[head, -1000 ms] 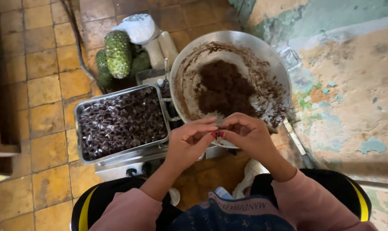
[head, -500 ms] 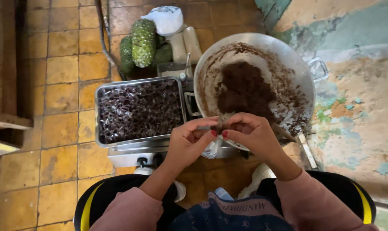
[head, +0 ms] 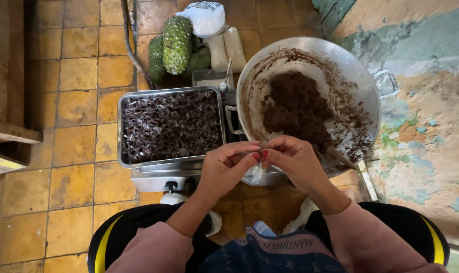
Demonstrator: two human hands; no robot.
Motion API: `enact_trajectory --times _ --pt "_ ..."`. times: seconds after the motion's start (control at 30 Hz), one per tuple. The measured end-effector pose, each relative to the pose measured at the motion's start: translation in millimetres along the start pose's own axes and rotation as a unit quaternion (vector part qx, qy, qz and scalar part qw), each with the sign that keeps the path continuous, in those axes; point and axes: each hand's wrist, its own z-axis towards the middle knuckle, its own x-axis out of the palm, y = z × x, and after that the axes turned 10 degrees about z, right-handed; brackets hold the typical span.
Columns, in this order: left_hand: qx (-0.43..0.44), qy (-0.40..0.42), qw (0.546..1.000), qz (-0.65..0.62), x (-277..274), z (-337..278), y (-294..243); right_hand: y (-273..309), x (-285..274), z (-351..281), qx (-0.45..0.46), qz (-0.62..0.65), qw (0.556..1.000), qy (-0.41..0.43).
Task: Forming small balls from a dark paste and placing them into a tray of sprinkles
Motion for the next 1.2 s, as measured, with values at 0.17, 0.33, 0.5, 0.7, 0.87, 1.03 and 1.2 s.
enact_trajectory --times 0.17,0.33,0.5,0.7,0.87,1.03,1.2 --pt "-0.046 0.038 0.997 -0.057 16 1 -10 -2 -12 -10 0.040 0.137 0.988 -0.054" --pt "-0.062 0.041 0.997 -0.012 30 11 -4 1 -25 -28 0.018 0.100 0.993 -0.057" --pt "-0.054 0.057 0.992 -0.099 35 21 9 40 -93 -43 -0.003 -0.160 0.984 -0.081" --pt "-0.121 0.029 0.988 -0.095 45 28 17 -10 -167 -62 0.000 -0.595 0.802 -0.044" --pt "-0.155 0.070 0.985 -0.027 59 36 10 -70 -173 -73 0.084 -0.581 0.801 -0.117" --pt "-0.171 0.095 0.980 -0.034 77 45 12 -96 -201 -31 -0.158 -0.505 0.844 -0.082" --pt "-0.172 0.106 0.979 -0.029 80 54 19 -80 -201 -28 -0.140 -0.390 0.895 -0.162"
